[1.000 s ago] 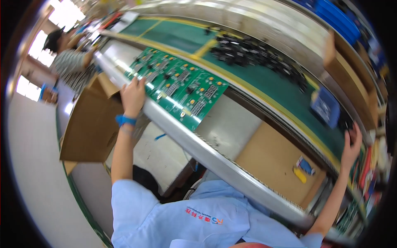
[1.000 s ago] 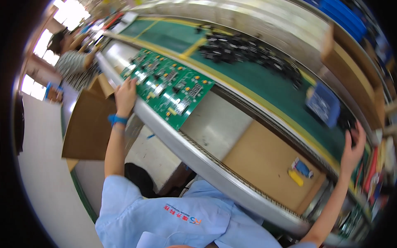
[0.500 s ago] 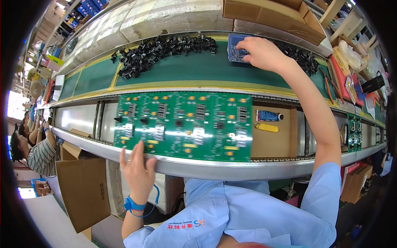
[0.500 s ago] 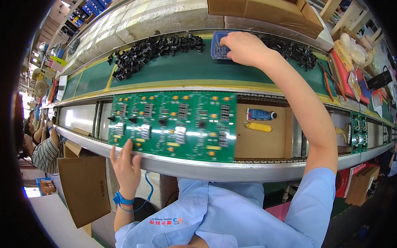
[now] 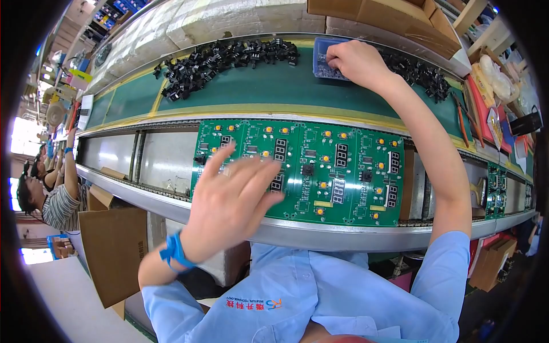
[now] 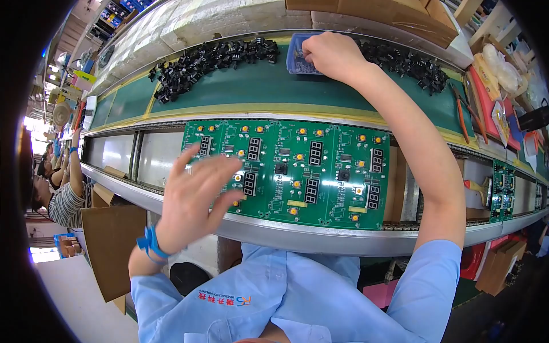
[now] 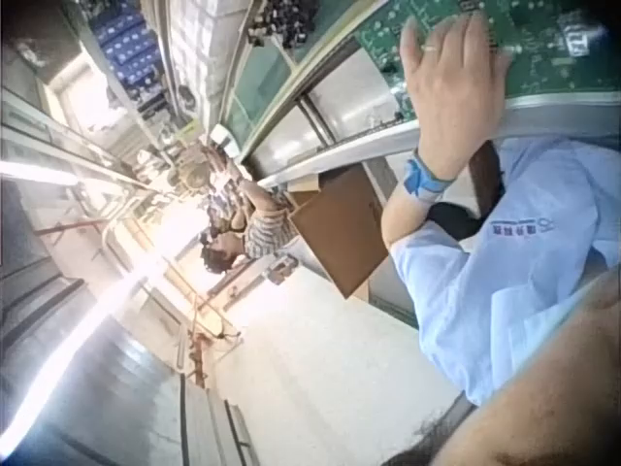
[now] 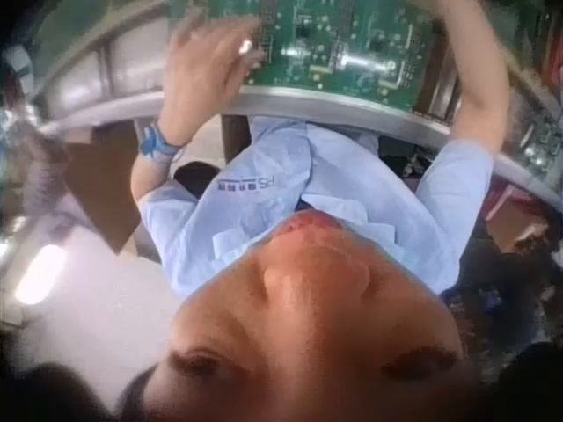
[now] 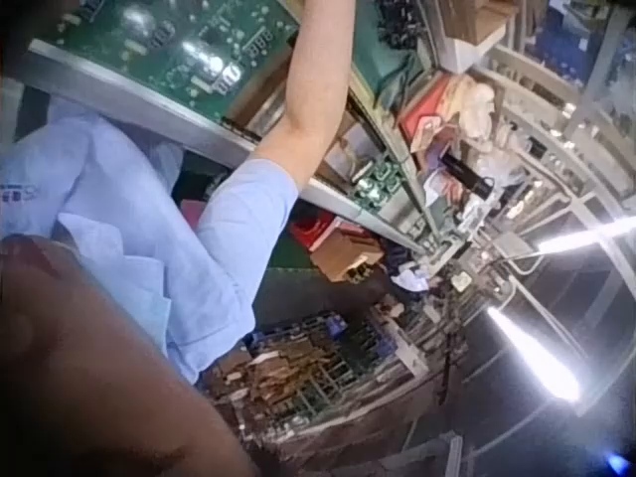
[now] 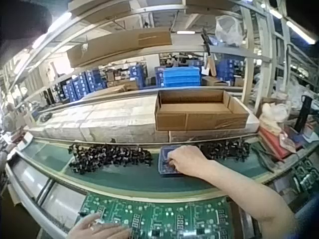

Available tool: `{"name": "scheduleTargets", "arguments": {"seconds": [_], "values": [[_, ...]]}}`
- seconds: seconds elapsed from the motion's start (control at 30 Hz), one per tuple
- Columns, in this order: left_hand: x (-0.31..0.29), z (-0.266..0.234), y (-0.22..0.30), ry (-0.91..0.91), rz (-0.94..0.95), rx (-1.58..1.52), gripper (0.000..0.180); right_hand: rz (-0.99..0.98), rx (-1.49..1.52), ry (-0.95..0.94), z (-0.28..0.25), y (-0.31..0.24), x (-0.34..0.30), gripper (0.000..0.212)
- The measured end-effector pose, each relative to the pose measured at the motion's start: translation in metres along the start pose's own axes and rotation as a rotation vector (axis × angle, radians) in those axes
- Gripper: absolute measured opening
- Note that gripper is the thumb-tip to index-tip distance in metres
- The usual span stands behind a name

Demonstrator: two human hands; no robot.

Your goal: Manually placing plastic caps or components onto printed circuit boards on a factory assembly line.

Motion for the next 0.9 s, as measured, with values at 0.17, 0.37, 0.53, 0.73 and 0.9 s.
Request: {"name": "scheduleTargets", "arguments": {"seconds": [0.17,0.37,0.53,0.73,0.9], "values": [[0.097,0.021,-0.035,0.205,0.204,0.099,0.025,-0.071,0.039,0.290,-0.010,0.011,-0.008,0.010],[0.193,0.081,-0.078,0.045,0.193,0.233,0.024,-0.005,0.314,0.316,-0.057,0.014,-0.065,0.014],[0.232,0.111,-0.091,-0.328,-0.017,0.229,0.042,0.287,0.801,-0.043,-0.072,0.027,-0.142,0.014],[0.247,0.143,-0.112,-0.237,0.100,0.107,0.036,0.530,0.989,-0.203,-0.055,0.051,-0.201,0.017],[0.239,0.139,-0.129,-0.167,0.131,0.004,0.028,0.554,1.210,-0.265,-0.047,0.060,-0.218,0.020]]}}
Point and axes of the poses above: each hand's wrist, its own x-axis towards the middle knuckle, its own z-axis out of the palm, y = z × x, the point moved 2 cm from there along x, towards the middle knuckle, and after that the axes turned 10 degrees about z, right-handed, at the moved point
